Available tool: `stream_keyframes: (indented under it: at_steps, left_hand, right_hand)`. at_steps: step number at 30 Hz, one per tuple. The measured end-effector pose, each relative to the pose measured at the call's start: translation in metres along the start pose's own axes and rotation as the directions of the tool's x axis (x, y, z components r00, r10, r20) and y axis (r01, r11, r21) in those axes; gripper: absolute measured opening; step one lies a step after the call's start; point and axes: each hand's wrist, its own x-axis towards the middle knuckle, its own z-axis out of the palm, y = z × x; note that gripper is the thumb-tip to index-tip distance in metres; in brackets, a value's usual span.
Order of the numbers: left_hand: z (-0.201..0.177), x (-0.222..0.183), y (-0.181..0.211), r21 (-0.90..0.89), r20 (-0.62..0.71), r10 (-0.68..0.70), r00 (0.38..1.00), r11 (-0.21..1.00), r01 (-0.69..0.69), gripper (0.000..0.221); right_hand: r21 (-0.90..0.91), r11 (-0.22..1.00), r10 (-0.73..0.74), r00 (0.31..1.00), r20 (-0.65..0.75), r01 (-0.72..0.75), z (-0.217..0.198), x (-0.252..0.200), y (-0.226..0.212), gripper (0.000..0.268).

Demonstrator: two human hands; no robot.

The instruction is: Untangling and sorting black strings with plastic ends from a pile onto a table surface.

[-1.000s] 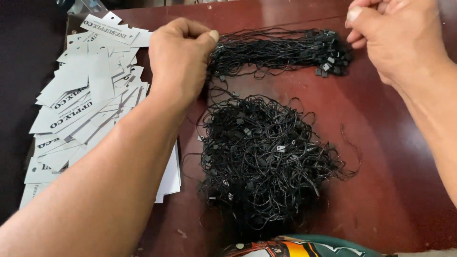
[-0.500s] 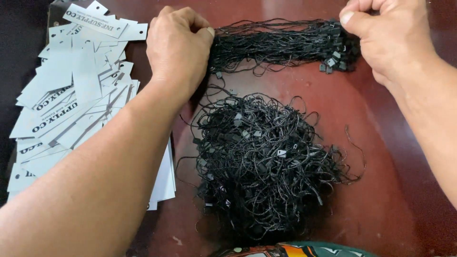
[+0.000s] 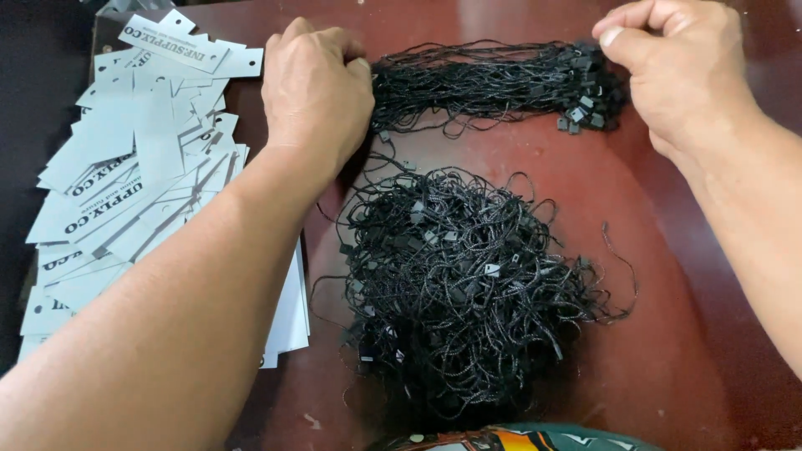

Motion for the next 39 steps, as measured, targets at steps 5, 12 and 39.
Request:
stream_keyframes:
  at_steps: [5,12,39]
  left_hand:
    - [-0.029,-0.028,0.004,-0.108,-0.024,-0.113,0.993,0.988,0.110,0.036]
    - [-0.044,-0.136,0.051,-0.304,-0.236,0.147,0.961,0.928,-0.216,0.026]
    - [-0.029,-0.198,0.077,-0.061,-0.199,0.451,0.870,0.881,-0.470,0.020]
  right_hand:
    - [0.064,0.997,0.045,0.989,-0.139,-0.037,-0.025,-0.036,-0.013,0.017]
    - [-0.257,0.951,0.200,0.977,0.078,-0.174,-0.052,-0.146,-0.059,0.015]
    - [-0.037,0.900,-0.421,0.888,0.184,0.434,-0.036,-0.202,-0.099,0.010]
